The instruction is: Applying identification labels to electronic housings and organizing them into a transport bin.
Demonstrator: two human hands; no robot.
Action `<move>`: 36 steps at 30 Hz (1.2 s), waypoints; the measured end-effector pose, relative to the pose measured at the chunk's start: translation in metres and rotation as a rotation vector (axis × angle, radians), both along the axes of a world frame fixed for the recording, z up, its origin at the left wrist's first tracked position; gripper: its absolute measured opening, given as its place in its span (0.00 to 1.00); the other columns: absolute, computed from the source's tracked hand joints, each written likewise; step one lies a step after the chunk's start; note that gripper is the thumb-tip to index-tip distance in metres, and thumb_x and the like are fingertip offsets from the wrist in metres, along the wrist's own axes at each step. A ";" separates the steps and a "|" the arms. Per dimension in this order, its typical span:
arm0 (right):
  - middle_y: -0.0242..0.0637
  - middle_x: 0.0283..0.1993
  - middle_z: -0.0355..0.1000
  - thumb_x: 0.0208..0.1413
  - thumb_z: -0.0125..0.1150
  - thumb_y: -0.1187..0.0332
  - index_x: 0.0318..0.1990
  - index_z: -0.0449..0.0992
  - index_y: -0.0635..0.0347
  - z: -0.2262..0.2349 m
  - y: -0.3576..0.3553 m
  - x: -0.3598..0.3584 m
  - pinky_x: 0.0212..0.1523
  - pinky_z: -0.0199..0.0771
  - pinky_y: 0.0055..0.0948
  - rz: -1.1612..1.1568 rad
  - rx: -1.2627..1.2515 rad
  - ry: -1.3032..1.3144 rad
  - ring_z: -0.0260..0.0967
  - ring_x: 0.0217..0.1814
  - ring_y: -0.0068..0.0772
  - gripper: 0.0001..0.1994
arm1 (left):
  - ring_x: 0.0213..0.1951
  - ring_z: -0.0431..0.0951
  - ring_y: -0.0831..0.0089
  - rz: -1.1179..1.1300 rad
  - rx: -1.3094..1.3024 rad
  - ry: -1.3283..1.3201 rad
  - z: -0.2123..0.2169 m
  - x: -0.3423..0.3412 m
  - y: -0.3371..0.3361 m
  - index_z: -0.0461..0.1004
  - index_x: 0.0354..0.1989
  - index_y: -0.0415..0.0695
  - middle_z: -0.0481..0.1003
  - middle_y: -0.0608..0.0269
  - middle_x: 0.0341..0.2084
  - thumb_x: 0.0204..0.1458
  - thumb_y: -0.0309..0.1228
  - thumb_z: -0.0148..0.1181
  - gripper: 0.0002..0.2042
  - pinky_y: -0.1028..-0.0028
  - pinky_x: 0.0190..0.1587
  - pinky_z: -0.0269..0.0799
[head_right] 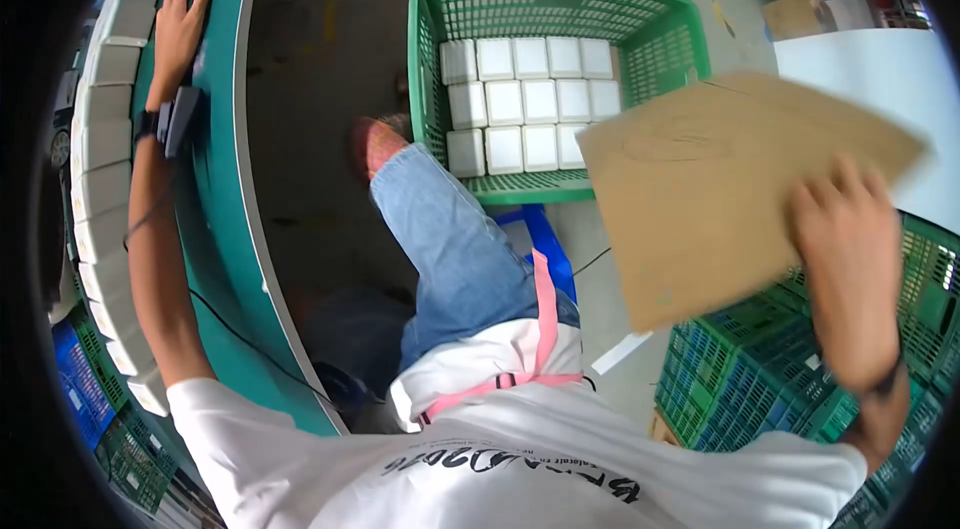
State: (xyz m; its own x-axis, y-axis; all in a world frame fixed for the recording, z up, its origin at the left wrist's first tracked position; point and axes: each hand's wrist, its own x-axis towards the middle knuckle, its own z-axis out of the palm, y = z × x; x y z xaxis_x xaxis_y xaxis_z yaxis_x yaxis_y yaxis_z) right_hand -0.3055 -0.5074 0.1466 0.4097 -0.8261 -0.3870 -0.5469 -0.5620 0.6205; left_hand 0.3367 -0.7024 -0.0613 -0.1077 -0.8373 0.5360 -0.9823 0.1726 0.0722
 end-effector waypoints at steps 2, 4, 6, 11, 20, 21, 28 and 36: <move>0.36 0.31 0.72 0.44 0.56 0.74 0.27 0.75 0.55 0.031 0.038 0.014 0.44 0.67 0.37 -0.005 -0.078 0.049 0.70 0.42 0.39 0.03 | 0.55 0.71 0.52 0.014 0.013 -0.159 0.009 0.030 0.006 0.73 0.55 0.48 0.73 0.51 0.53 0.62 0.48 0.50 0.21 0.61 0.58 0.65; 0.37 0.31 0.72 0.44 0.57 0.73 0.28 0.75 0.55 0.040 0.059 0.009 0.44 0.67 0.37 -0.104 0.042 0.203 0.70 0.42 0.39 0.03 | 0.56 0.71 0.53 0.006 0.011 -0.205 0.001 0.026 0.000 0.73 0.56 0.48 0.73 0.52 0.53 0.62 0.48 0.49 0.21 0.62 0.58 0.65; 0.38 0.31 0.72 0.43 0.58 0.73 0.29 0.74 0.55 0.055 0.075 0.006 0.44 0.66 0.37 -0.218 0.150 0.375 0.70 0.43 0.39 0.03 | 0.57 0.71 0.56 0.015 0.056 -0.076 -0.009 0.008 -0.012 0.71 0.58 0.46 0.71 0.54 0.55 0.64 0.47 0.48 0.22 0.66 0.60 0.64; 0.39 0.27 0.73 0.42 0.61 0.72 0.29 0.74 0.56 0.026 0.068 -0.001 0.40 0.69 0.35 -0.135 0.514 0.307 0.72 0.42 0.39 0.05 | 0.45 0.68 0.44 0.054 -0.031 0.221 -0.009 -0.045 0.004 0.74 0.39 0.34 0.70 0.42 0.41 0.55 0.48 0.56 0.24 0.49 0.51 0.62; 0.41 0.23 0.75 0.45 0.62 0.72 0.27 0.76 0.56 -0.380 0.067 0.009 0.23 0.71 0.37 -0.003 0.572 -0.366 0.77 0.27 0.40 0.01 | 0.45 0.69 0.51 0.033 0.044 0.160 0.041 -0.081 0.030 0.74 0.39 0.40 0.71 0.49 0.37 0.58 0.38 0.54 0.13 0.60 0.49 0.65; 0.43 0.25 0.75 0.46 0.60 0.73 0.30 0.76 0.59 -0.413 0.074 0.045 0.28 0.73 0.40 -0.024 0.603 -0.384 0.77 0.31 0.45 0.03 | 0.46 0.70 0.51 0.058 0.062 0.186 0.041 -0.080 0.035 0.74 0.40 0.39 0.71 0.49 0.39 0.58 0.38 0.54 0.13 0.61 0.51 0.66; 0.48 0.39 0.77 0.58 0.57 0.65 0.46 0.74 0.62 -0.271 0.011 0.119 0.41 0.76 0.40 -0.140 0.828 -1.291 0.75 0.40 0.54 0.12 | 0.43 0.67 0.42 0.041 0.089 0.238 0.028 -0.036 0.027 0.71 0.37 0.31 0.67 0.38 0.37 0.55 0.43 0.56 0.21 0.47 0.48 0.61; 0.43 0.54 0.72 0.58 0.60 0.60 0.53 0.71 0.63 -0.347 -0.015 0.014 0.51 0.73 0.35 -0.162 1.069 -0.987 0.69 0.56 0.48 0.20 | 0.42 0.66 0.42 0.048 0.129 0.158 0.030 -0.055 0.022 0.68 0.39 0.28 0.65 0.37 0.36 0.59 0.39 0.51 0.19 0.47 0.47 0.60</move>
